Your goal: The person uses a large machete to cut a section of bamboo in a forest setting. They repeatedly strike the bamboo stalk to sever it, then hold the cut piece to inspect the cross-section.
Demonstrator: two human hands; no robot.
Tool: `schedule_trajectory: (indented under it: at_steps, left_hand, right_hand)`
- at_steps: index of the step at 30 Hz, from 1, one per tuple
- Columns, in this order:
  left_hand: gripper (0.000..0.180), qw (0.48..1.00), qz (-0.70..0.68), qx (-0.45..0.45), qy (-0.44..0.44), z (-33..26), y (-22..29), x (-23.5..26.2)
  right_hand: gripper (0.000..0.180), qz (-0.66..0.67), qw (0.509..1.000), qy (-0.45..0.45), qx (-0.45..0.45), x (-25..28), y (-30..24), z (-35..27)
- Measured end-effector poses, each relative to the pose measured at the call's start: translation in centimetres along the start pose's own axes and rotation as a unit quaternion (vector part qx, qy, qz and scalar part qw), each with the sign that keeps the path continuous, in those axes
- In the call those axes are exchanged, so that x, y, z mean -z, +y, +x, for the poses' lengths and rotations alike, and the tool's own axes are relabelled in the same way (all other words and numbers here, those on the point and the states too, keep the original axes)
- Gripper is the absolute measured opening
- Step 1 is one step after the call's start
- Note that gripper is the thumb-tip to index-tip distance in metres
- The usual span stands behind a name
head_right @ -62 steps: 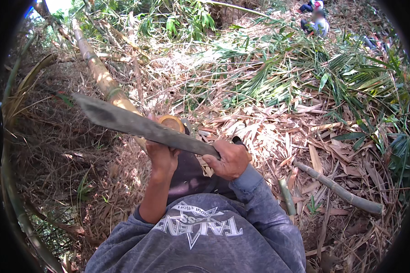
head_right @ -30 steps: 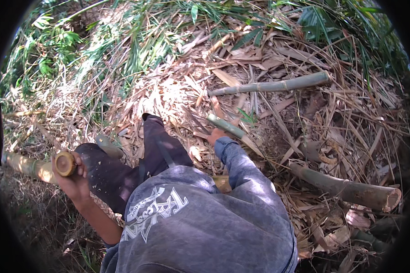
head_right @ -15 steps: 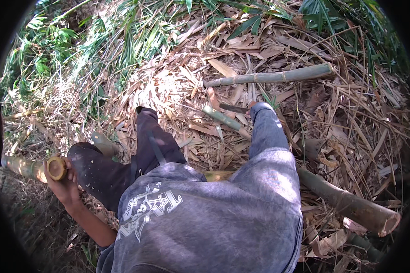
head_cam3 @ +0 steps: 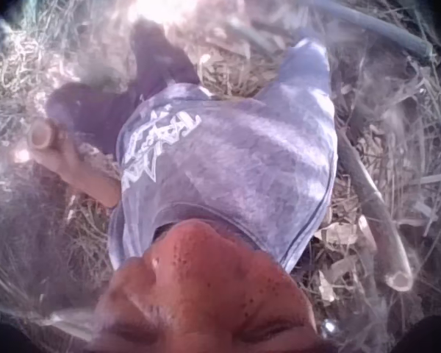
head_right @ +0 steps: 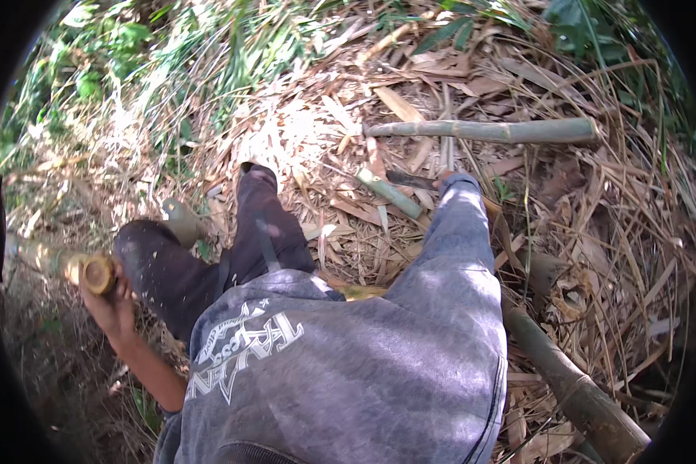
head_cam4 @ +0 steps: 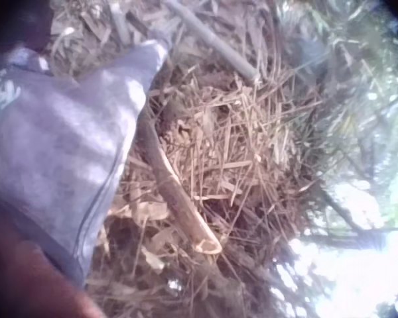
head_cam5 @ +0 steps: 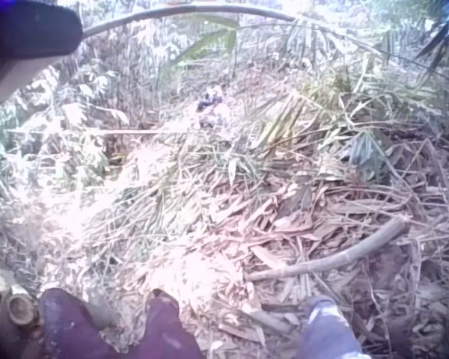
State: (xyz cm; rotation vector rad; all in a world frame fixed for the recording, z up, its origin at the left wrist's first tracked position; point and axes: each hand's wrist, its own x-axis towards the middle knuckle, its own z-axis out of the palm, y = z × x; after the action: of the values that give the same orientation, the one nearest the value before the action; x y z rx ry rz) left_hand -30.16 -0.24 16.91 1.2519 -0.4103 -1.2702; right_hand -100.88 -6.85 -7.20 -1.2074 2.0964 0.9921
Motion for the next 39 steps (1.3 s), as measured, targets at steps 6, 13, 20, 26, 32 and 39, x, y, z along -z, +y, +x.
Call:
schedule_trajectory:
  at_steps: [6, 13, 20, 26, 32, 39]
  left_hand:
    - [0.045, 1.0, 0.008, -0.001, -0.003, 0.0, 0.5, -0.9]
    - [0.045, 0.999, -0.023, 0.026, 0.011, 0.7, 0.2, 1.1]
    - [0.044, 0.997, -0.054, 0.055, -0.027, 1.8, -0.5, 1.1]
    - [0.045, 0.993, -0.062, 0.078, -0.068, 2.7, -1.9, 0.5]
    - [0.044, 0.997, -0.02, 0.052, -0.061, 1.4, -1.2, 1.2]
    - [0.042, 0.998, 0.002, 0.06, -0.016, 0.7, -0.5, 1.4]
  right_hand:
    - [0.053, -0.08, 0.996, 0.018, -0.038, 1.5, -4.1, -4.4]
    - [0.03, -0.128, 0.926, 0.352, 0.055, -0.2, -11.3, -9.1]
    - [0.029, 0.206, 0.882, -0.02, 0.423, -10.7, -21.6, -22.7]
    - [0.032, 0.165, 0.924, 0.161, 0.306, -19.5, -17.8, -17.7]
    - [0.06, -0.026, 0.998, 0.031, 0.052, -20.2, -15.9, -16.7]
    - [0.051, 0.344, 0.914, -0.016, -0.213, -27.3, -16.7, -12.5]
